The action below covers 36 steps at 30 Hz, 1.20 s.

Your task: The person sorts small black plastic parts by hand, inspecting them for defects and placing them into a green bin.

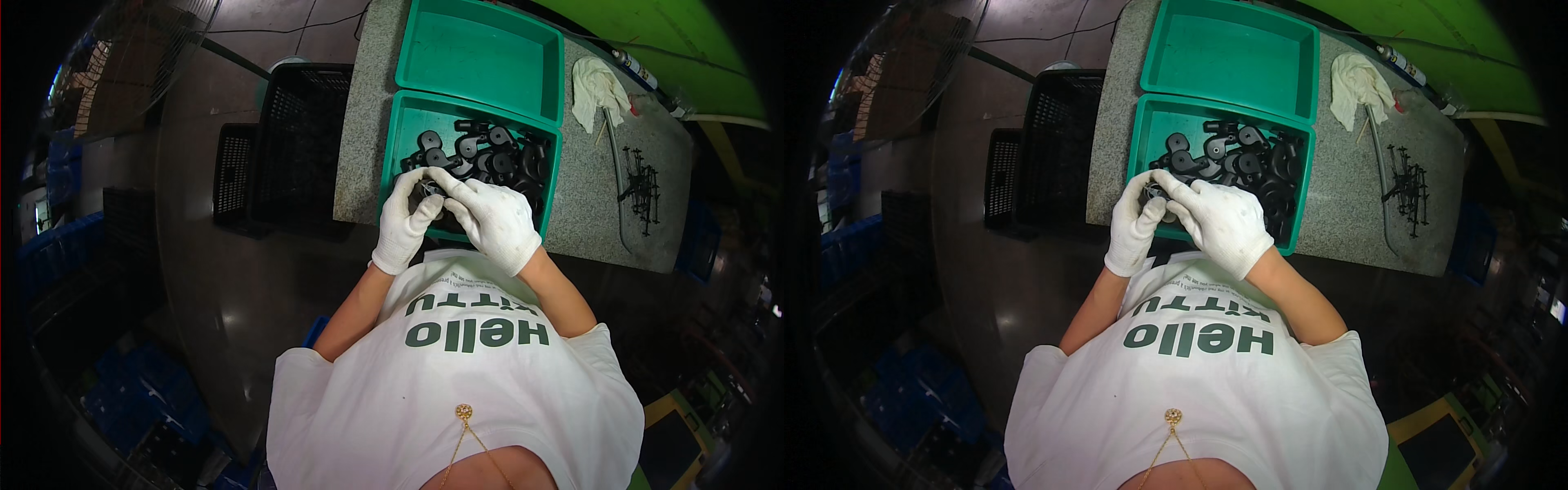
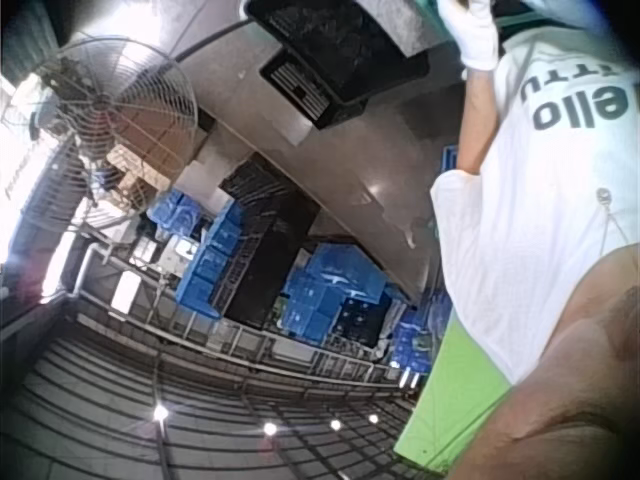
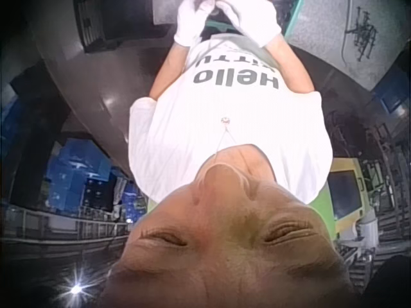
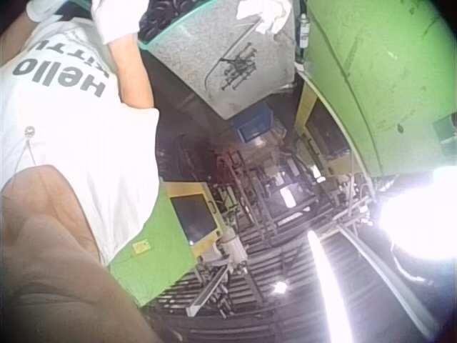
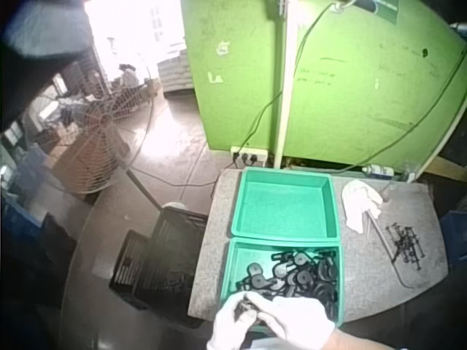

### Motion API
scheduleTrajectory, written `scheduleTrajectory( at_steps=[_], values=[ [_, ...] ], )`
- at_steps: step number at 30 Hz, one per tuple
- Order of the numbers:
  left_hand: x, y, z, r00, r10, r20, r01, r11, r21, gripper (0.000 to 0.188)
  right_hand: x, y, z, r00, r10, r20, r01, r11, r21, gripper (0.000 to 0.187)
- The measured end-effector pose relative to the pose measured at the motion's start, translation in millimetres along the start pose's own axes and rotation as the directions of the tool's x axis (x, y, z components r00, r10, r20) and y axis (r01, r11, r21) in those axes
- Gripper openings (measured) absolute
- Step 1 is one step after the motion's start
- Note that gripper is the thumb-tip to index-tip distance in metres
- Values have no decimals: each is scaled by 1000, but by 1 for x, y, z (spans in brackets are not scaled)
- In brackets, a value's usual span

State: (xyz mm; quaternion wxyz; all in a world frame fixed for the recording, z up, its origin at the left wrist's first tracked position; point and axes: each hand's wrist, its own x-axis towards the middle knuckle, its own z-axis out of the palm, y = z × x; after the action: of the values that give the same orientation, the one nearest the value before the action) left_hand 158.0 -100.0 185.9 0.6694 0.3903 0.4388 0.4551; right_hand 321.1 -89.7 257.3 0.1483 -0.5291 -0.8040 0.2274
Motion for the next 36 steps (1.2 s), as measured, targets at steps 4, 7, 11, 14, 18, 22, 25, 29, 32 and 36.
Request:
scheduleTrajectory(
  at_steps=[4,7,11,14,18,22,25,29,32,36],
  values=[
    [-1,-5,-4,999,29,-19,-27,996,80,44,-2,1,6,999,-11,-31,11,1000,-13,42],
    [1,-11,-3,985,158,-67,-142,970,198,40,-3,-1,8,999,8,-42,-8,1000,2,43],
    [3,-6,4,938,334,-88,-294,905,307,36,-3,-1,13,997,64,-49,-62,997,41,42],
    [5,-16,2,919,375,-125,-321,892,317,33,0,-2,17,995,86,-41,-84,995,52,39],
    [4,0,1,979,-2,-205,3,1000,3,27,9,22,30,978,183,-104,-171,979,115,33],
    [24,-5,-41,882,-24,-470,-108,962,-252,21,29,84,57,935,340,-103,-347,937,-49,27],
    [31,-4,-65,847,-45,-530,-78,975,-207,20,47,94,73,943,331,-29,-332,935,-125,28],
    [36,-4,-74,836,-123,-536,14,979,-204,31,63,94,89,930,289,225,-252,951,-182,33],
    [39,-5,-78,802,-282,-527,144,947,-289,54,63,93,98,917,265,300,-206,955,-215,38],
    [53,-13,-95,793,-313,-523,129,925,-358,52,54,107,107,920,235,313,-159,955,-249,40]
  ],
)
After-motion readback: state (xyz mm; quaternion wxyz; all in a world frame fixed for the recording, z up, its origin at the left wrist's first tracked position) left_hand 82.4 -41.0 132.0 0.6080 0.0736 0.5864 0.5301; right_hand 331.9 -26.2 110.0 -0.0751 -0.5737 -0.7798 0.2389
